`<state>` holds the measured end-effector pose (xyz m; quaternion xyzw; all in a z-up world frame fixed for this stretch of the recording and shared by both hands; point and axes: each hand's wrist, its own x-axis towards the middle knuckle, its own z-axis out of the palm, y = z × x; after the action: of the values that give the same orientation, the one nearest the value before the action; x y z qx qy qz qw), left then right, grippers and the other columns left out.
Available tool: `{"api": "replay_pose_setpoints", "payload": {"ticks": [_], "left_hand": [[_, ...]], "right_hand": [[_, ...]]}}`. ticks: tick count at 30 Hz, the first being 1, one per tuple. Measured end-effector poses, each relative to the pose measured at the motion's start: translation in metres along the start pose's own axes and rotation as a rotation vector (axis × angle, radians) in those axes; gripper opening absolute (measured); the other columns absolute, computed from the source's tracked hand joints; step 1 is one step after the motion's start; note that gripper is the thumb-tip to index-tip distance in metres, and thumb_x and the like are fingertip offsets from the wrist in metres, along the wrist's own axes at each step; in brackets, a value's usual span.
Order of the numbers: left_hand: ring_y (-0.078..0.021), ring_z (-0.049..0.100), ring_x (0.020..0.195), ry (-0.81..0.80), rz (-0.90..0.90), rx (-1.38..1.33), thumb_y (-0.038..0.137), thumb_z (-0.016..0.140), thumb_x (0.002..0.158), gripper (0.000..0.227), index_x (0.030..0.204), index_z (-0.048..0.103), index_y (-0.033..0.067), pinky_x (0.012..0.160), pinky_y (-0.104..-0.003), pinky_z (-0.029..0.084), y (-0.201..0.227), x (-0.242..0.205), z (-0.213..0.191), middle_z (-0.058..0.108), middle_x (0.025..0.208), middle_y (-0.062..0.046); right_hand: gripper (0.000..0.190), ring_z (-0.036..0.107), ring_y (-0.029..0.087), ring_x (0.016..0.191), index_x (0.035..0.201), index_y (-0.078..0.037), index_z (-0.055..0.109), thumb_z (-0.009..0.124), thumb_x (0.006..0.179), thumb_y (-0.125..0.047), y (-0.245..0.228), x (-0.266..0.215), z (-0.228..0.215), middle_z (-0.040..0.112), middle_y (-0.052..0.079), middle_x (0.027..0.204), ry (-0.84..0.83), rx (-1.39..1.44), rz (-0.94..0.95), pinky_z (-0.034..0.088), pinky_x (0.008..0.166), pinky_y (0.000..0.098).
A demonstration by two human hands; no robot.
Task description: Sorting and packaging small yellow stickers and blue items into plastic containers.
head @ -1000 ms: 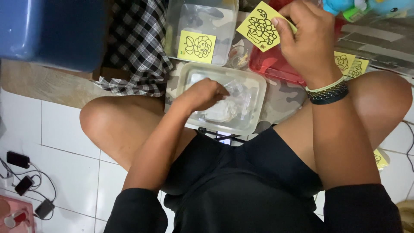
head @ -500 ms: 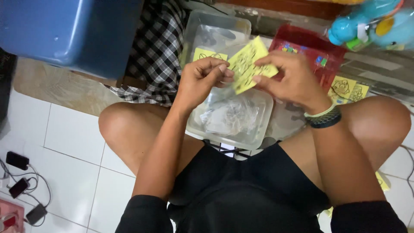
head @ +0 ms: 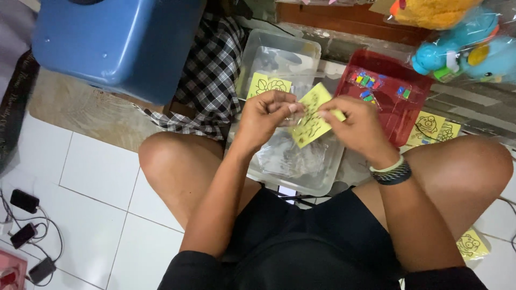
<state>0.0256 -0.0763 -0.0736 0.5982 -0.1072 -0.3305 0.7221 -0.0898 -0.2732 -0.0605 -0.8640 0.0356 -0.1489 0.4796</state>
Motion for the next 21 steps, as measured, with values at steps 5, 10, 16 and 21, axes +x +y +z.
{"api": "replay_pose_setpoints", "payload": {"ticks": [5, 10, 16, 21], "left_hand": [[-0.0182, 0.077, 0.081, 0.032, 0.003, 0.088, 0.002, 0.074, 0.090, 0.018, 0.107, 0.070, -0.0031, 0.070, -0.026, 0.065, 0.013, -0.003, -0.006, 0.078, 0.092, -0.017], [-0.0147, 0.074, 0.075, 0.010, -0.012, 0.144, 0.001, 0.074, 0.089, 0.013, 0.100, 0.070, -0.0046, 0.067, -0.024, 0.060, 0.019, -0.008, 0.002, 0.076, 0.083, -0.011], [-0.0105, 0.069, 0.067, -0.096, 0.000, 0.277, -0.002, 0.075, 0.087, 0.011, 0.098, 0.073, -0.0020, 0.065, -0.024, 0.061, 0.000, -0.006, 0.012, 0.074, 0.077, -0.007], [-0.0117, 0.073, 0.075, -0.170, -0.005, 0.299, -0.001, 0.074, 0.089, 0.011, 0.100, 0.072, -0.0016, 0.067, -0.022, 0.059, 0.004, -0.008, 0.017, 0.076, 0.084, -0.009]], "right_hand": [[0.024, 0.066, 0.035, 0.082, 0.122, 0.015, 0.065, 0.072, 0.099, 0.014, -0.016, 0.001, -0.037, 0.068, 0.028, 0.097, 0.251, -0.117, -0.086, 0.052, 0.072, 0.0380], [0.019, 0.058, 0.021, 0.102, 0.126, 0.010, 0.050, 0.060, 0.112, 0.017, 0.005, -0.010, -0.055, 0.061, 0.019, 0.120, 0.381, 0.223, -0.017, 0.049, 0.097, 0.0280], [0.016, 0.058, 0.015, 0.085, 0.119, 0.007, 0.056, 0.065, 0.106, 0.013, -0.005, -0.010, -0.036, 0.065, 0.014, 0.106, 0.417, 0.319, -0.011, 0.049, 0.080, 0.0231], [0.015, 0.057, 0.012, 0.086, 0.119, 0.006, 0.056, 0.064, 0.108, 0.010, -0.005, -0.006, -0.036, 0.066, 0.013, 0.105, 0.411, 0.345, 0.005, 0.048, 0.080, 0.0214]]}}
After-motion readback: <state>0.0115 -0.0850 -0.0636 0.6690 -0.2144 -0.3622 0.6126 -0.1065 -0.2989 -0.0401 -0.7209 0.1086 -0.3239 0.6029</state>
